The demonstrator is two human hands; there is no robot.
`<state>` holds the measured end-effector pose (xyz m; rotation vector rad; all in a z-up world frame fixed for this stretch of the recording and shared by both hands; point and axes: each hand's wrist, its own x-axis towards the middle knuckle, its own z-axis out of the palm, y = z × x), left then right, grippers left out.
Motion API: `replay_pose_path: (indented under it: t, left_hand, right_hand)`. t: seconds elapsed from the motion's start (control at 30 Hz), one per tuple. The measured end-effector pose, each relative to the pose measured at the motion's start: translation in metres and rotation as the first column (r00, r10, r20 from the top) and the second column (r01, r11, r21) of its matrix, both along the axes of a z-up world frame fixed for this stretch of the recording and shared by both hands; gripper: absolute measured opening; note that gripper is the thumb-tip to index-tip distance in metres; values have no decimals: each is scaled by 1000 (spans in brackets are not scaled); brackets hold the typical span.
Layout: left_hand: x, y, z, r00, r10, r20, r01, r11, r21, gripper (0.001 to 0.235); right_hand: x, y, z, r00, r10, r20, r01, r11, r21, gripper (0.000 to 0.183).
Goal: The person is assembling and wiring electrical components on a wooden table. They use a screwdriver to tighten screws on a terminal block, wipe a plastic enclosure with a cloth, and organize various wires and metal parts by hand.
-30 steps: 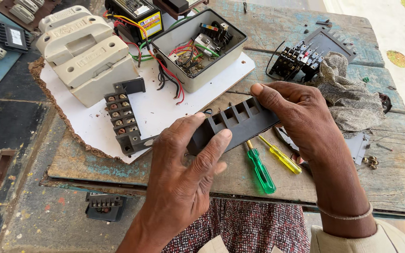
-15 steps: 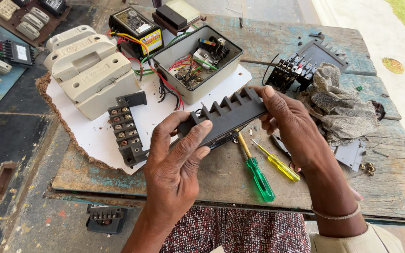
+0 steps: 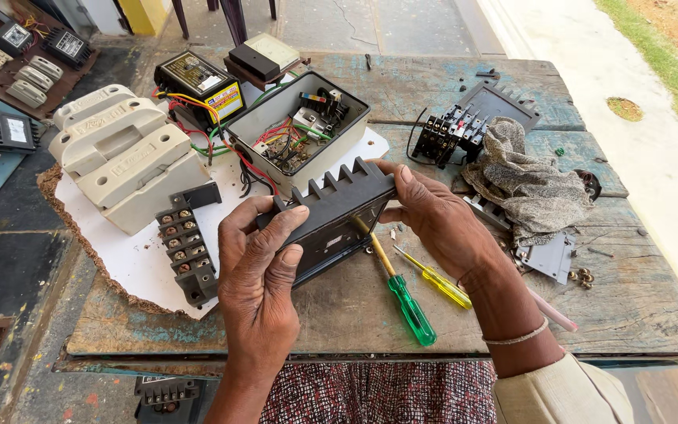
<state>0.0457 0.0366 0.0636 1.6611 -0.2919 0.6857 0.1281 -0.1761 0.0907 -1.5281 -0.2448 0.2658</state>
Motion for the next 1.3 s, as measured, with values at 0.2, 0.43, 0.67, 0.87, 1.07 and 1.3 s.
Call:
replay_pose_path:
  t: [0.2, 0.43, 0.67, 0.87, 1.07, 1.3]
  left_hand:
    - [6, -2, -1, 995, 80, 62, -90, 979, 182, 29]
    - [20, -10, -6, 983, 157, 92, -174, 958, 229, 29]
    - [21, -8, 7, 967, 186, 172, -237, 901, 364, 31]
    - [23, -7, 9, 981, 144, 133, -179, 934, 308, 28]
    - [19, -8, 10, 993, 105, 57, -115, 972, 203, 30]
    - [20, -8, 10, 994, 100, 45, -107, 974, 197, 26]
  right_hand:
    - [5, 4, -3, 1000, 14, -6, -14, 999, 50, 62]
    - [10, 3, -7, 998, 38, -45, -33, 993, 109, 58]
    - [11, 5, -9, 999, 40, -15, -38, 994, 103, 59]
    - [8, 11, -15, 999, -30, 33, 29, 1000, 4, 66]
    - [0, 12, -14, 993, -81, 88, 85, 996, -36, 71]
    - [-29, -63, -10, 933, -253, 255, 333, 874, -353, 42]
